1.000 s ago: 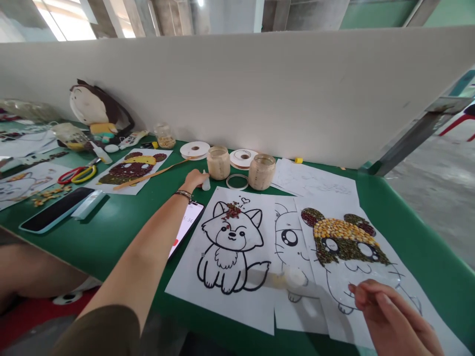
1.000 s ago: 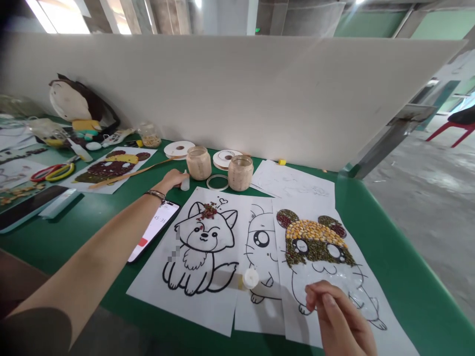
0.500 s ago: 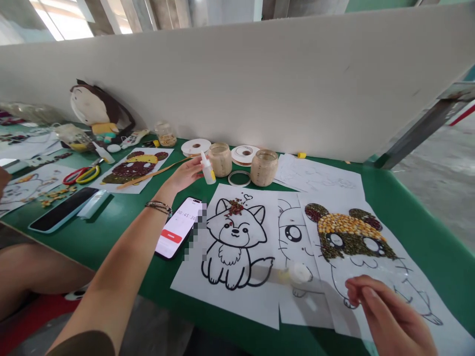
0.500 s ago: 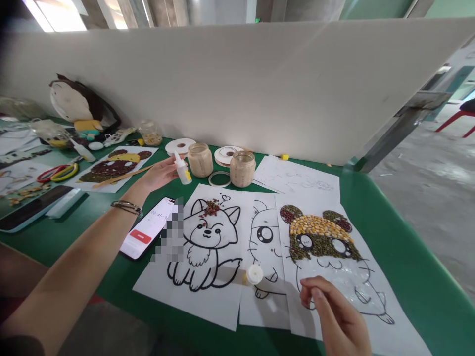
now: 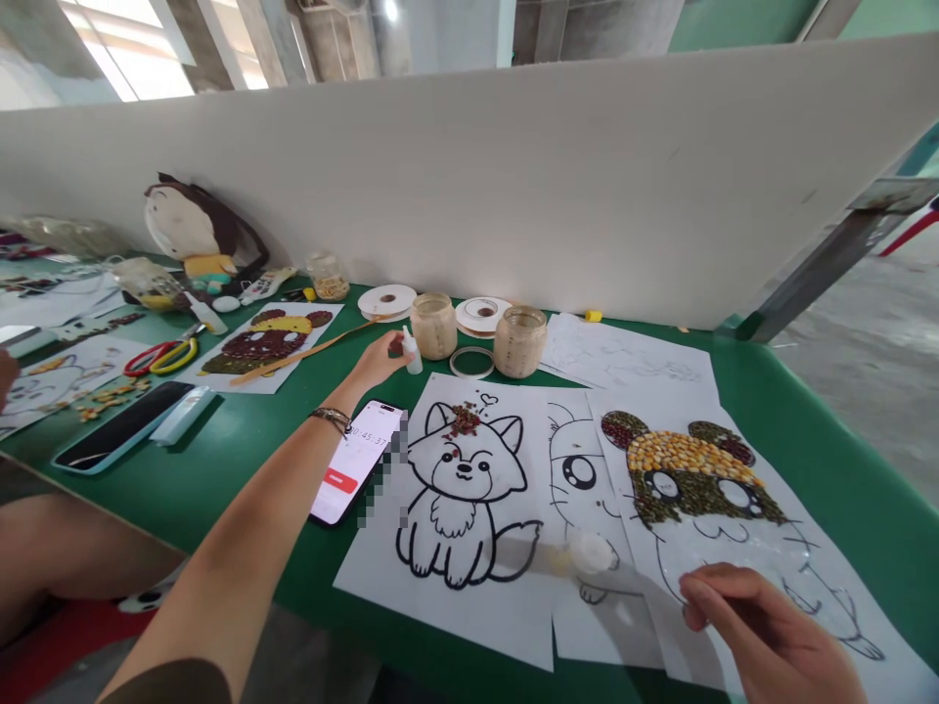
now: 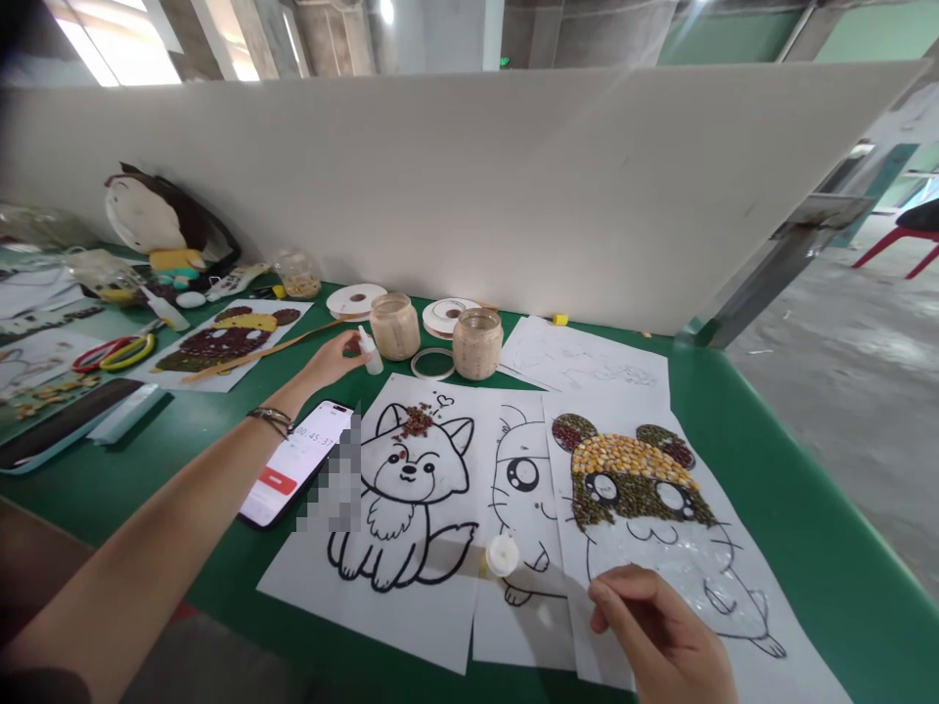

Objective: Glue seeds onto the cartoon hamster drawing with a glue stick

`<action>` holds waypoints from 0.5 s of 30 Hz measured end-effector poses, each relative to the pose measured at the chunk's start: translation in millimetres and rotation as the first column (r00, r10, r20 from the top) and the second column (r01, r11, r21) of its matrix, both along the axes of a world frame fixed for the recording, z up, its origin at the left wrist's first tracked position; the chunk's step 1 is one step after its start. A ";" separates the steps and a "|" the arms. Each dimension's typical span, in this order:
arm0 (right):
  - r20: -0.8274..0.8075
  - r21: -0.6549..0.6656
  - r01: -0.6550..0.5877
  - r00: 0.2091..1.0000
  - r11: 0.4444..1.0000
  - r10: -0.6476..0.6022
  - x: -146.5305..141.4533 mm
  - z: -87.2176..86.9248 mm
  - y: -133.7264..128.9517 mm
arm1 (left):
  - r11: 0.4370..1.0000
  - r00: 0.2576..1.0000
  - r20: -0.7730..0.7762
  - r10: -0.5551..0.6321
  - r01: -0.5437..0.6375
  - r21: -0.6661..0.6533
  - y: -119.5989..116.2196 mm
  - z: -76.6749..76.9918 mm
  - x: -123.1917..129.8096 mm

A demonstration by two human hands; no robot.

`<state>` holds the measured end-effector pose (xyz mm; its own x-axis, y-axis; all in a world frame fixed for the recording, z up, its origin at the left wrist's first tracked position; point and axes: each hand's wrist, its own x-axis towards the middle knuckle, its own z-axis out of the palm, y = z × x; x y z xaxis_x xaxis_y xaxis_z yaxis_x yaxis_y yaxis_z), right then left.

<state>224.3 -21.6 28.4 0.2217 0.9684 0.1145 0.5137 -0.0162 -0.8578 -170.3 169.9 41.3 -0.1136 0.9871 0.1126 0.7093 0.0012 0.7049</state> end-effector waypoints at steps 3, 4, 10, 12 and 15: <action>-0.105 -0.010 0.126 0.986 0.992 -0.126 -4.1 1.4 -0.9 | 0.999 0.999 -0.036 -0.006 0.005 -0.043 -2.2 0.4 2.0; -0.160 -0.019 0.153 0.975 0.988 -0.154 -6.1 2.9 -1.1 | 0.998 0.999 -0.043 -0.008 0.006 -0.056 -2.8 -0.1 2.3; -0.515 -0.136 0.260 0.806 0.956 -0.292 -15.7 15.8 -1.4 | 0.998 0.999 -0.044 0.021 -0.024 -0.058 -6.7 -6.1 -2.1; -0.503 -0.156 0.294 0.798 0.943 -0.332 -15.3 16.4 -1.3 | 0.998 0.997 -0.032 0.066 -0.066 0.008 -11.7 -5.4 -4.1; -0.379 -0.152 0.319 0.855 0.935 -0.353 -12.9 15.8 -1.2 | 0.974 0.989 -0.004 0.146 -0.143 0.178 -24.7 4.7 -2.8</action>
